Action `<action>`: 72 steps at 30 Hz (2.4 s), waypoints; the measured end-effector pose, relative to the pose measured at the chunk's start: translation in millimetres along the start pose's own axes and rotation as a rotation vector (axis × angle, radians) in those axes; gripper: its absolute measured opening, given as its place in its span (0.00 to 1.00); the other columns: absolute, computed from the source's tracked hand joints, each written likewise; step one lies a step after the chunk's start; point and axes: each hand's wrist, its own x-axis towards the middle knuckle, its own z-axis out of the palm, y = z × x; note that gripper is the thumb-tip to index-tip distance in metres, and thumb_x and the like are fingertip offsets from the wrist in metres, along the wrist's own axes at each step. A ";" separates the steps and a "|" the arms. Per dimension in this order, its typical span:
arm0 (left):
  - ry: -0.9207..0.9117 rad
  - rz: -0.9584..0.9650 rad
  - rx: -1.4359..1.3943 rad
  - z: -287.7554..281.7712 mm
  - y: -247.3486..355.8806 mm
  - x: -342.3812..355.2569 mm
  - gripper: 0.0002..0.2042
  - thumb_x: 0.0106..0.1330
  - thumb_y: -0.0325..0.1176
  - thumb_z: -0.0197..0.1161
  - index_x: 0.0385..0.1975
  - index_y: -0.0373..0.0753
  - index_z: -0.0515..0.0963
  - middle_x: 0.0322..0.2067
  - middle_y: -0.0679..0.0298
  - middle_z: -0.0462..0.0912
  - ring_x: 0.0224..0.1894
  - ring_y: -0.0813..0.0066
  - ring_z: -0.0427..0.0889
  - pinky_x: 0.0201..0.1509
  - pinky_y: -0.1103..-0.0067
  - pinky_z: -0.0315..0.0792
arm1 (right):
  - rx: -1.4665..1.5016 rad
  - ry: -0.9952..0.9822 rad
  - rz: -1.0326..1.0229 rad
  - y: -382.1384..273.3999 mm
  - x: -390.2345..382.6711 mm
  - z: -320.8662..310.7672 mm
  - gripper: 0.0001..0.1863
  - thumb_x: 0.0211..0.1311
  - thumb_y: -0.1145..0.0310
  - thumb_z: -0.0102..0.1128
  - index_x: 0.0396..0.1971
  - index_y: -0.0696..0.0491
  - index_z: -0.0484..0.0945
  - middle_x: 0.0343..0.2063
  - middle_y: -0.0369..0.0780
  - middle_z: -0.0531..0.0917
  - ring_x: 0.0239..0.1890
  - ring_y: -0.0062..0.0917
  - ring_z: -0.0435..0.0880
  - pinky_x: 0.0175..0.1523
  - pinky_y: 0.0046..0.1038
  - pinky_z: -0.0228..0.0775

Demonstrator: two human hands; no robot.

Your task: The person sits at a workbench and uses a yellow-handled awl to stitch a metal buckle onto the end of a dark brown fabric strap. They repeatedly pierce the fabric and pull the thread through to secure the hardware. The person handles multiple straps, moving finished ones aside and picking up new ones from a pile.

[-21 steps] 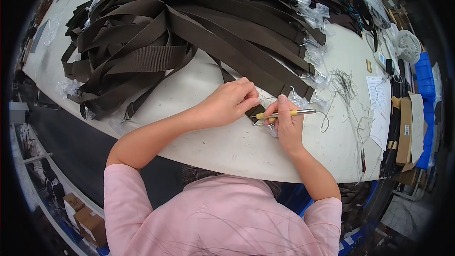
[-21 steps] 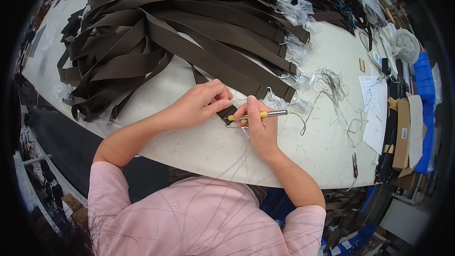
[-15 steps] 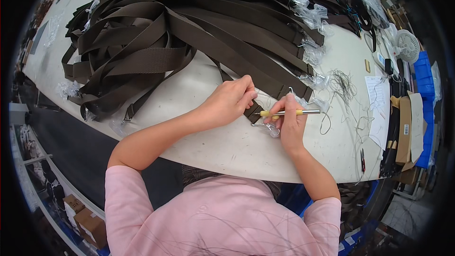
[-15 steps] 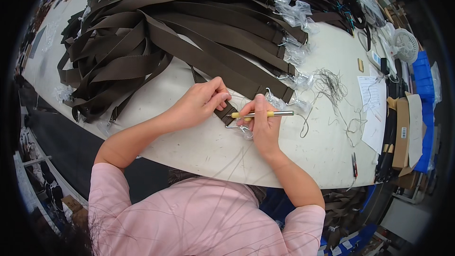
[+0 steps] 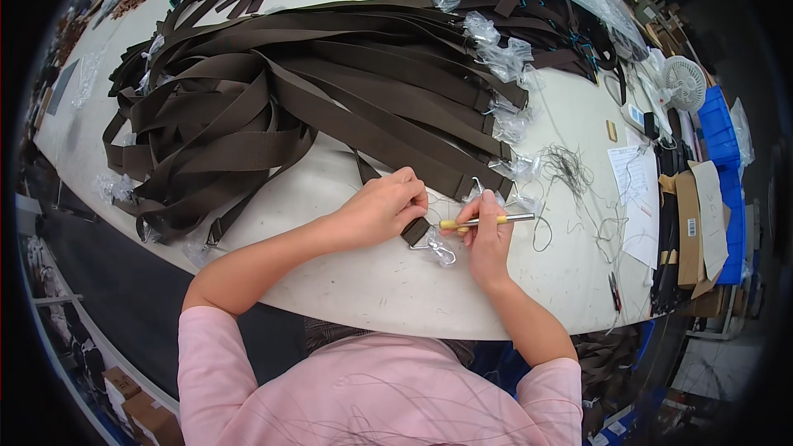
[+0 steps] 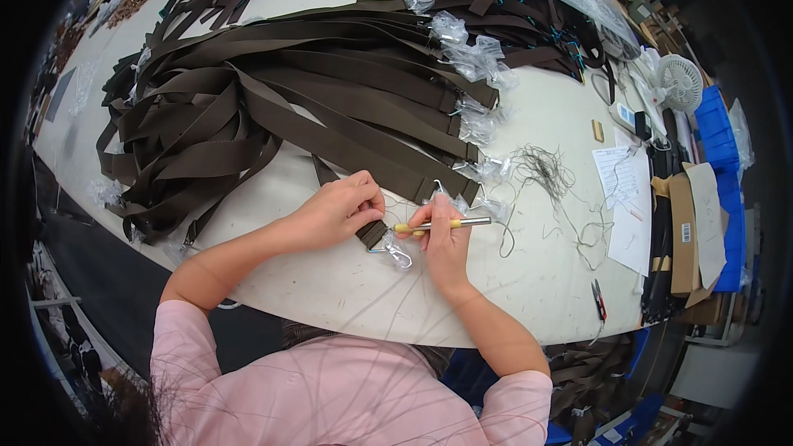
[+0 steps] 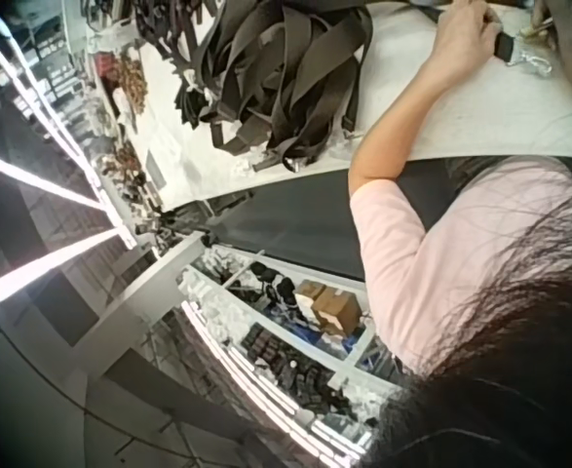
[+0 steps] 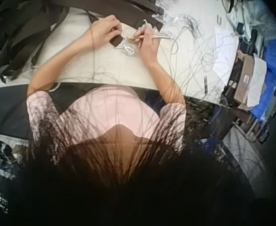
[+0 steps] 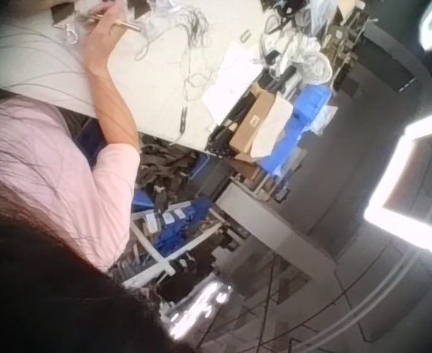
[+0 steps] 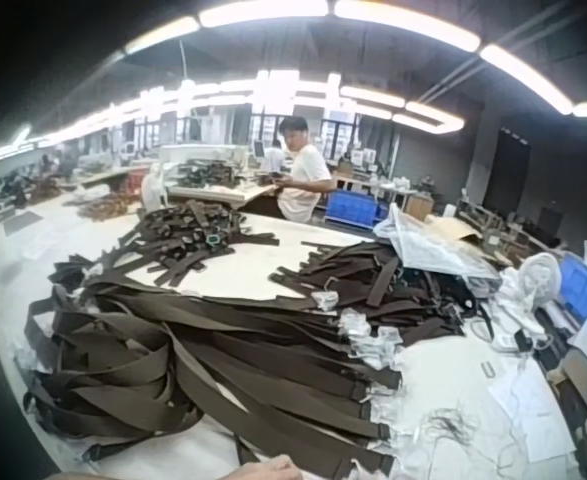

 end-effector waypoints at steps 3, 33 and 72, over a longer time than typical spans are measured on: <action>0.051 0.031 -0.047 2.6 -2.1 -1.0 0.04 0.70 0.28 0.63 0.37 0.35 0.77 0.34 0.60 0.78 0.34 0.67 0.80 0.39 0.73 0.74 | -0.013 -0.023 0.012 1.7 3.6 -1.8 0.28 0.83 0.52 0.40 0.25 0.54 0.77 0.21 0.35 0.82 0.23 0.15 0.85 0.22 0.15 0.59; -0.026 0.169 0.109 -22.4 2.5 -22.2 0.11 0.66 0.25 0.66 0.46 0.35 0.75 0.53 0.57 0.78 0.55 0.61 0.78 0.57 0.70 0.75 | 0.340 0.036 -0.255 -9.8 -0.2 -5.6 0.26 0.83 0.59 0.38 0.23 0.56 0.72 0.18 0.35 0.69 0.16 0.17 0.64 0.27 0.22 0.72; -0.002 0.208 0.018 -16.8 -18.5 -27.6 0.14 0.61 0.24 0.70 0.46 0.38 0.77 0.56 0.62 0.75 0.61 0.61 0.72 0.64 0.69 0.71 | -0.090 -0.131 0.049 0.8 -11.8 15.4 0.26 0.83 0.54 0.42 0.28 0.58 0.75 0.25 0.37 0.80 0.24 0.19 0.82 0.31 0.21 0.78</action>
